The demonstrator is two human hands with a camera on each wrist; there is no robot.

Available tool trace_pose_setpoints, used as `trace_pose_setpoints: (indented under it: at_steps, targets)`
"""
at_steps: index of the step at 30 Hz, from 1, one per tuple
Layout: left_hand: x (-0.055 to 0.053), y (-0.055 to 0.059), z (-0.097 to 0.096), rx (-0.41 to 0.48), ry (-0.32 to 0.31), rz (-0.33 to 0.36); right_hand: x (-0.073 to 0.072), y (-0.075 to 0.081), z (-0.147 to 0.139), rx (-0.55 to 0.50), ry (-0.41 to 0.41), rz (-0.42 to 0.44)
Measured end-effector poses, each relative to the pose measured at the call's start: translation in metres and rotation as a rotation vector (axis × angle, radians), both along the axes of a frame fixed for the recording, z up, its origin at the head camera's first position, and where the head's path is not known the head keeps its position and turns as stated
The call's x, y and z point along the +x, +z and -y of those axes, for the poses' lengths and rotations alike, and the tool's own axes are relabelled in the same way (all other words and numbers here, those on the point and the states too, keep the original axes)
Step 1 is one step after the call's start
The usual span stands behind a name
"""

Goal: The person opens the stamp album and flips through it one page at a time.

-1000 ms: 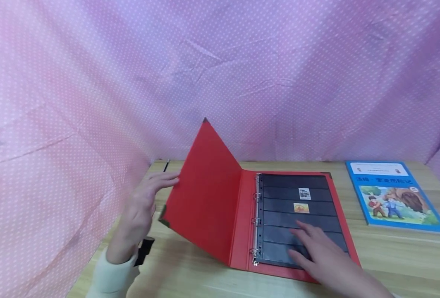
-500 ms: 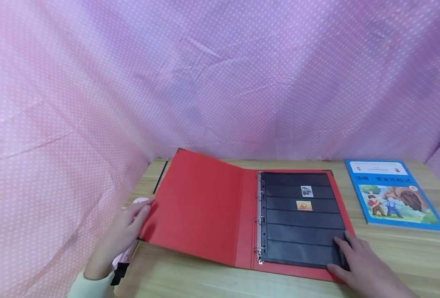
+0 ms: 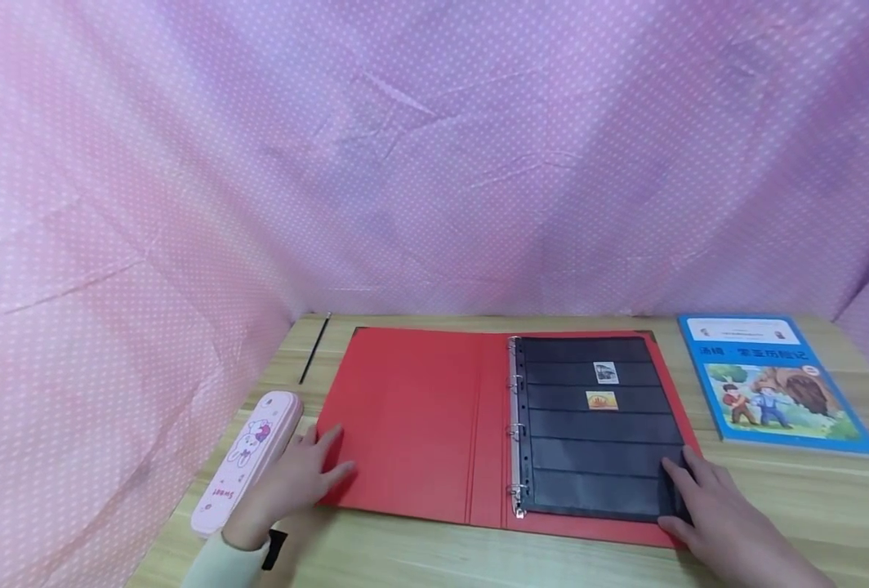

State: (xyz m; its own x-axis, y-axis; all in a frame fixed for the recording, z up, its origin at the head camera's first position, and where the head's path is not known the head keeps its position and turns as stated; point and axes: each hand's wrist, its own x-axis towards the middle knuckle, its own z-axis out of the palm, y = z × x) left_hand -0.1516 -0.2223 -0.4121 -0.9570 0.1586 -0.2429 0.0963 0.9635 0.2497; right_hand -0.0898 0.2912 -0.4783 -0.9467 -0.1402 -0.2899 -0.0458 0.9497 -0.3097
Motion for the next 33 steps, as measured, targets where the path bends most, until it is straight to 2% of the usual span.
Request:
trace_pose_setpoints:
  at_steps: [6, 13, 26, 33]
  targets:
    - [0.001, -0.015, -0.009, -0.094, -0.043, 0.004, 0.0, -0.001, -0.001, -0.014, -0.028, -0.018]
    - [-0.001, -0.025, -0.019, -0.116, -0.049, 0.032, -0.002, 0.001, -0.001, -0.038, -0.067, -0.014]
    - [-0.002, -0.031, -0.022, -0.091, -0.041, 0.013, 0.002, 0.009, 0.002, -0.103, -0.133, 0.027]
    - [0.0, -0.03, -0.021, -0.09, -0.052, 0.0, 0.002, 0.02, 0.007, -0.118, -0.154, -0.009]
